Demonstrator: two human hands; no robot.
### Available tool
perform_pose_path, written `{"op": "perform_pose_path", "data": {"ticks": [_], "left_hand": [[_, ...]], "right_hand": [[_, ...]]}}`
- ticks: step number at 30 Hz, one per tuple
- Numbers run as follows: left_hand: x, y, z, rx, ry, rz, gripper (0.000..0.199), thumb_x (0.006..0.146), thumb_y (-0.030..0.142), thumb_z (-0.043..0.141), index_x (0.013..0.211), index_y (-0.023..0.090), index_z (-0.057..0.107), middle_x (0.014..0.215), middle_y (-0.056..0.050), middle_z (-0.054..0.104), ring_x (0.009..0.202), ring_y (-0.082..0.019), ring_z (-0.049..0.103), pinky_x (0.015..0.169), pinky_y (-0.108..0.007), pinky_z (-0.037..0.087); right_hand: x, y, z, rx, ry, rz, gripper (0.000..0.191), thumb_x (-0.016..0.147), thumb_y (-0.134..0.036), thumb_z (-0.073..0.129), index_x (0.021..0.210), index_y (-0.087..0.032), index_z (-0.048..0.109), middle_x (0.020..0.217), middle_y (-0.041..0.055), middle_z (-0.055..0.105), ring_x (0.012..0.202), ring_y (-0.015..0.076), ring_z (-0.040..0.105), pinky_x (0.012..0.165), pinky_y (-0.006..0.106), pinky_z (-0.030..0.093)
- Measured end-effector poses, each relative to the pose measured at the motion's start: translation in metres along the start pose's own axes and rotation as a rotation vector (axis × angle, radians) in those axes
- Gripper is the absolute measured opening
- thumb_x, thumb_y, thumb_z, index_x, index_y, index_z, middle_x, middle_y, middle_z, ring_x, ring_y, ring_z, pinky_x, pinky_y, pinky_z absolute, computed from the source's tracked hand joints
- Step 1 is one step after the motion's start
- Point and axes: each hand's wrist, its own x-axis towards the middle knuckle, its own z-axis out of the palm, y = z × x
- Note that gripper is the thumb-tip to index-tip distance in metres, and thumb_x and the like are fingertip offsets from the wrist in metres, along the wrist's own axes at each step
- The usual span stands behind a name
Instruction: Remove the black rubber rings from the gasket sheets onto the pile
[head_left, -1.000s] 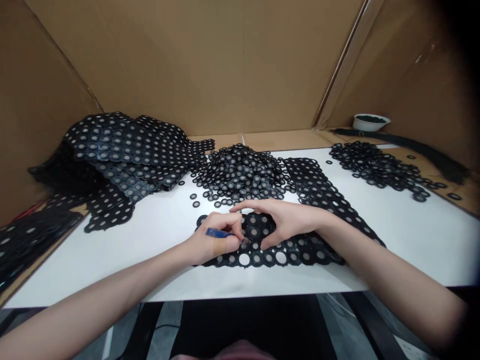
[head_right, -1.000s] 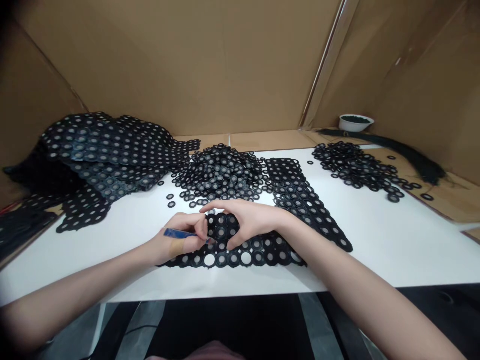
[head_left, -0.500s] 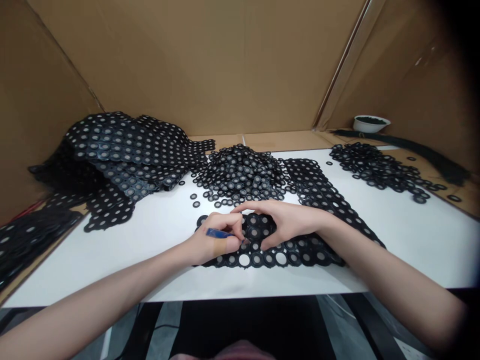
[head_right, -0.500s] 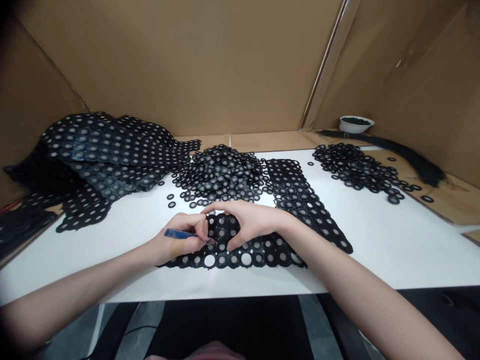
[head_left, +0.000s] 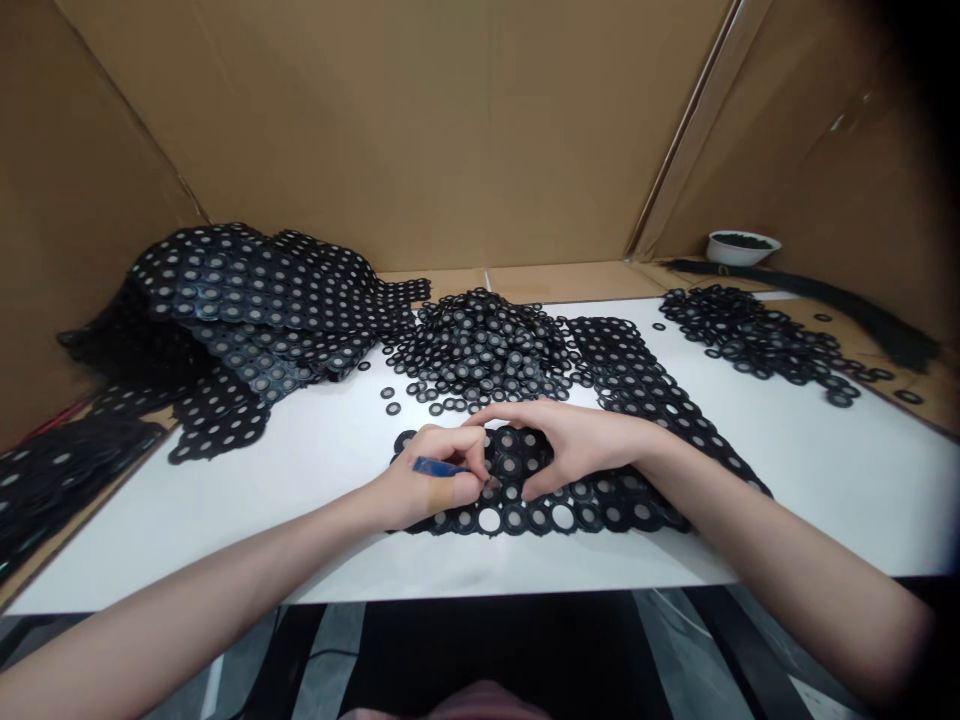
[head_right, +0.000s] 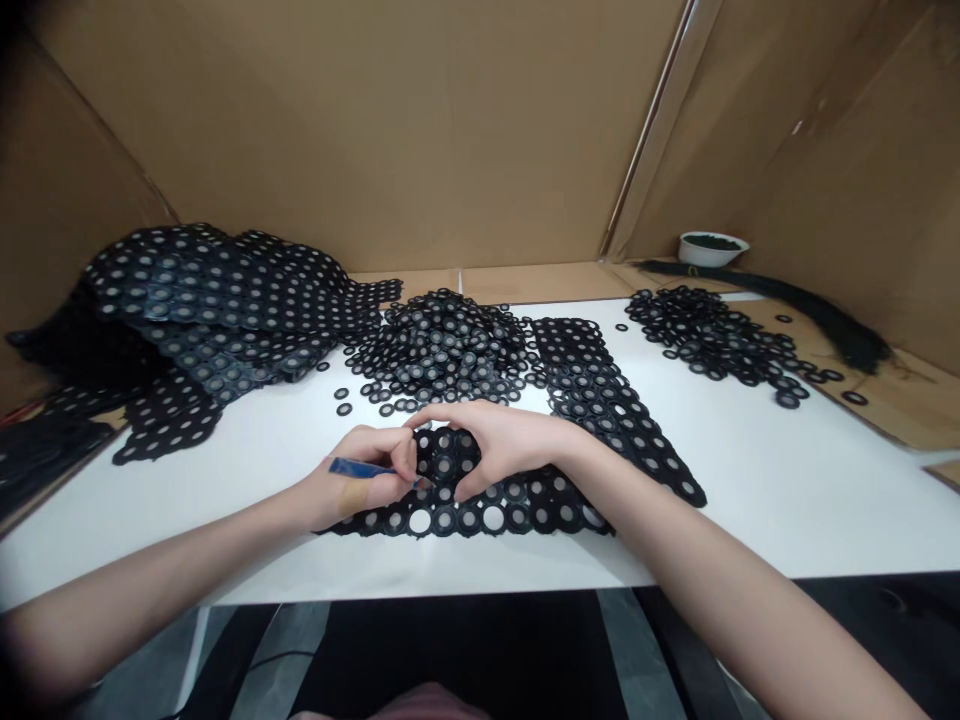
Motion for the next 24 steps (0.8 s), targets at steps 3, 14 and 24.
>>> {"op": "perform_pose_path", "data": {"ticks": [3,14,24], "left_hand": [[0.0001,0.0002,-0.0008,-0.008,0.000,0.000,0.013,0.070,0.020,0.059,0.066,0.010,0.053,0.066,0.000,0.052,0.061,-0.008,0.044,0.058,-0.019,0.034],[0.0005,-0.0005,-0.0003,-0.004,0.000,-0.005,0.012,0.070,0.020,0.059,0.066,0.010,0.052,0.066,0.000,0.052,0.062,-0.009,0.045,0.059,-0.020,0.035],[0.0011,-0.0004,-0.0008,-0.015,-0.002,0.014,0.011,0.070,0.019,0.058,0.066,0.010,0.052,0.066,0.000,0.052,0.062,-0.008,0.044,0.059,-0.020,0.035]], "right_hand": [[0.0001,0.0000,0.0002,-0.001,0.002,0.004,0.081,0.066,-0.027,0.077,0.139,-0.021,0.042,0.136,0.0067,0.053,0.121,0.0246,0.052,0.102,0.036,0.039],[-0.0001,0.0009,0.0006,-0.003,0.001,0.003,0.081,0.066,-0.026,0.078,0.139,-0.019,0.042,0.135,0.0065,0.053,0.120,0.0237,0.051,0.102,0.034,0.038],[-0.0002,-0.0004,-0.0001,0.002,-0.005,-0.002,0.081,0.066,-0.024,0.077,0.138,-0.019,0.042,0.135,0.0055,0.053,0.120,0.0225,0.052,0.102,0.033,0.038]]}}
